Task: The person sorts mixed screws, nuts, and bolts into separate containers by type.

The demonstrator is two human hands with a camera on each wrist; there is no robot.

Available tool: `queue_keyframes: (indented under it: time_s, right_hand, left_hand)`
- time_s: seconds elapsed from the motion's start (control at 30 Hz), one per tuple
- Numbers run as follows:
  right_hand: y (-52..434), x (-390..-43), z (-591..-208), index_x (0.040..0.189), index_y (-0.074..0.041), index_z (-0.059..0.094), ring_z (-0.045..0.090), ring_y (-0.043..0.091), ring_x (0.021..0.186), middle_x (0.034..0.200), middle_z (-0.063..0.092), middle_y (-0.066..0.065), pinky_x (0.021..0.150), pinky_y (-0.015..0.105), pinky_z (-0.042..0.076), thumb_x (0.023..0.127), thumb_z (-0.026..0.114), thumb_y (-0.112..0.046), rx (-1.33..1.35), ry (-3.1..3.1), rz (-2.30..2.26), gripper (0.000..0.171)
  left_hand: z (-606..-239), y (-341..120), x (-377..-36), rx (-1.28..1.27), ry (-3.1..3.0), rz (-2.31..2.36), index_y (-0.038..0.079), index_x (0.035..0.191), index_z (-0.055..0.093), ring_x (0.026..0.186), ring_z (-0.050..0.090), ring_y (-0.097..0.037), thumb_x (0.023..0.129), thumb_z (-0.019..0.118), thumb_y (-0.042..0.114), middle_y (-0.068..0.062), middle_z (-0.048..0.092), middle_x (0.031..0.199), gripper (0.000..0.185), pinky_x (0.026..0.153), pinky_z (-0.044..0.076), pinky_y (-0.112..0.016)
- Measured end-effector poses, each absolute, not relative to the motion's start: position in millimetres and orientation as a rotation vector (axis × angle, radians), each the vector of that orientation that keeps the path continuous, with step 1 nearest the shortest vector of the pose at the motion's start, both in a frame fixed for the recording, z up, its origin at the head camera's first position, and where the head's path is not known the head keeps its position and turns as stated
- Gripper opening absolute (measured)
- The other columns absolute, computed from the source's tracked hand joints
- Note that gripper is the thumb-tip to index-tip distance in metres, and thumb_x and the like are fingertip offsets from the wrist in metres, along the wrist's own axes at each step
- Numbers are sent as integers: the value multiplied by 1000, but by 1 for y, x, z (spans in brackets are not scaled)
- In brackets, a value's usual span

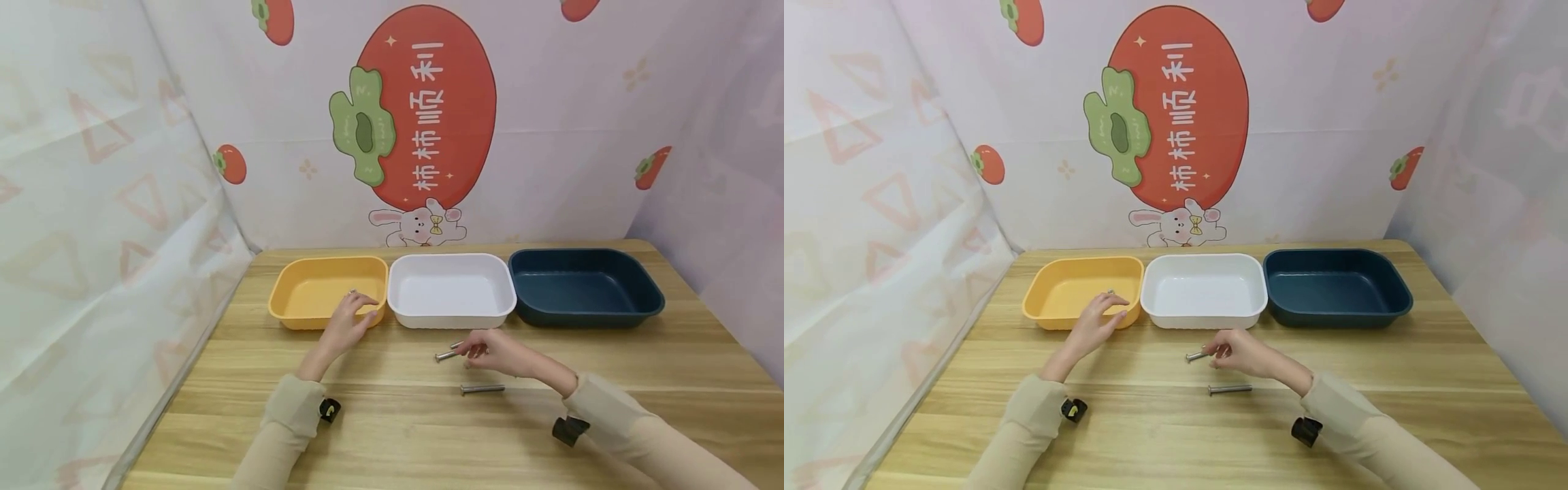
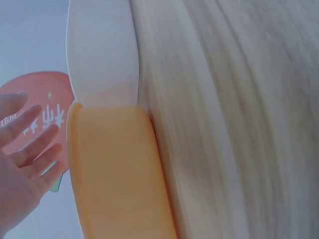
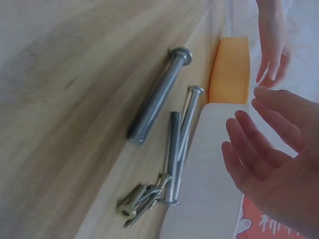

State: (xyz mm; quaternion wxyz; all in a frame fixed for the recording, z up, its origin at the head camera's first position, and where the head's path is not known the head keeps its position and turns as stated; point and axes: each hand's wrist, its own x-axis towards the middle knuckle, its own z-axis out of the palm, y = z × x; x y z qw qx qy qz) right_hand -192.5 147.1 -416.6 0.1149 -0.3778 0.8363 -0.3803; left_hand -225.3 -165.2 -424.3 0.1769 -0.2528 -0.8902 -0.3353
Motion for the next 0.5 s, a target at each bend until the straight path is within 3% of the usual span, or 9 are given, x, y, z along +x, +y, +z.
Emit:
queue_keyframes:
  time_s: [0.17, 0.5]
  right_hand:
    - [159, -188, -420, 97, 1, 63, 58, 21, 82, 92, 63, 11, 72, 31, 48, 80, 60, -1, -1084, 2442, -1093, 18]
    - [171, -180, -441, 91, 0, 65, 57, 14, 77, 87, 61, 6, 66, 26, 49, 73, 67, -1, -1145, 2445, -1060, 19]
  left_hand:
    - [-426, -151, -227, -774, -2525, -937, 1, 98, 62, 96, 52, -27, 81, 62, 9, -12, 57, 98, 18, 85, 42, -42]
    - [-429, -129, -230, -870, -2563, -899, 3, 98, 61, 98, 51, -23, 84, 58, 5, -9, 57, 101, 15, 86, 42, -35]
